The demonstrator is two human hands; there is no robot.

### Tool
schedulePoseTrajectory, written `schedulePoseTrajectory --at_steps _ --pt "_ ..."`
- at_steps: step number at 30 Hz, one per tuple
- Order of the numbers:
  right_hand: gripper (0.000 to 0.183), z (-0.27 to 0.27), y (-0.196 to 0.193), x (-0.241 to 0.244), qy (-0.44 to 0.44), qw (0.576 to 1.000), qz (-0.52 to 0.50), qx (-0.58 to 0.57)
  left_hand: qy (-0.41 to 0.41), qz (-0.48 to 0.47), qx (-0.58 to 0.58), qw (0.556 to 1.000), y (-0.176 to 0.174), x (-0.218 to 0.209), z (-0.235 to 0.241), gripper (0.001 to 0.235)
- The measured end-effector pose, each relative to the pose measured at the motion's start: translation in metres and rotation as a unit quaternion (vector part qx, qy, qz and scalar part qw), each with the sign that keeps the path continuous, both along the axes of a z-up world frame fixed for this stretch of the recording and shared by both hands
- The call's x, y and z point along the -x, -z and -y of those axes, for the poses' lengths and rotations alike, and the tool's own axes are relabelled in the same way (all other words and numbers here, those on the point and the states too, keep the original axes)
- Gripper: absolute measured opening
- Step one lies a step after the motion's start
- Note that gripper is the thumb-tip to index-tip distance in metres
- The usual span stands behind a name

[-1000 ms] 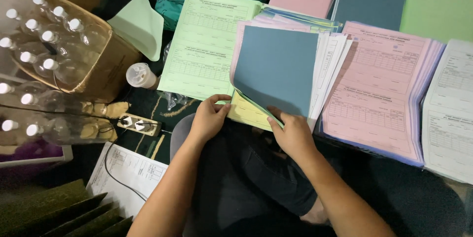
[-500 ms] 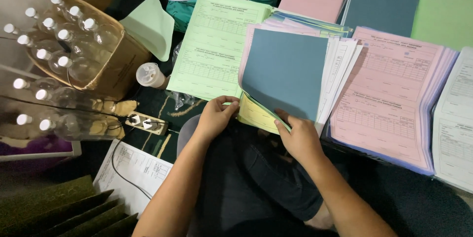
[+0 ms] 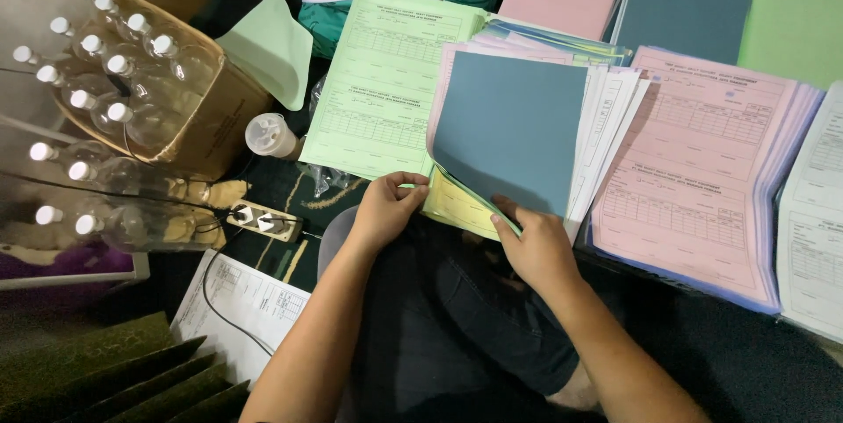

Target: Sorting and stacking various colored paper forms into organized bundles on the floor.

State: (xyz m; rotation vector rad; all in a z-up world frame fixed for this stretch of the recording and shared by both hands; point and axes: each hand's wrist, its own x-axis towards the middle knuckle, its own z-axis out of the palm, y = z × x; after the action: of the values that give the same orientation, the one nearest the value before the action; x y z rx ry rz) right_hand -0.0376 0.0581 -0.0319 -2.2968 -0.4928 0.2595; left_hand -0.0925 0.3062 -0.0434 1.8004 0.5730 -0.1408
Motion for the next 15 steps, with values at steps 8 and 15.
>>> schedulePoseTrajectory --at_steps 8,15 --pt "0.021 -0.002 -0.003 0.002 0.006 1.0 0.002 -0.007 0.044 0.031 -0.175 0.983 -0.046 0.008 0.028 0.049" --pt "0.037 -0.002 0.014 0.015 -0.009 0.997 0.055 0.049 0.102 0.239 -0.447 0.856 -0.025 0.006 0.038 0.021"
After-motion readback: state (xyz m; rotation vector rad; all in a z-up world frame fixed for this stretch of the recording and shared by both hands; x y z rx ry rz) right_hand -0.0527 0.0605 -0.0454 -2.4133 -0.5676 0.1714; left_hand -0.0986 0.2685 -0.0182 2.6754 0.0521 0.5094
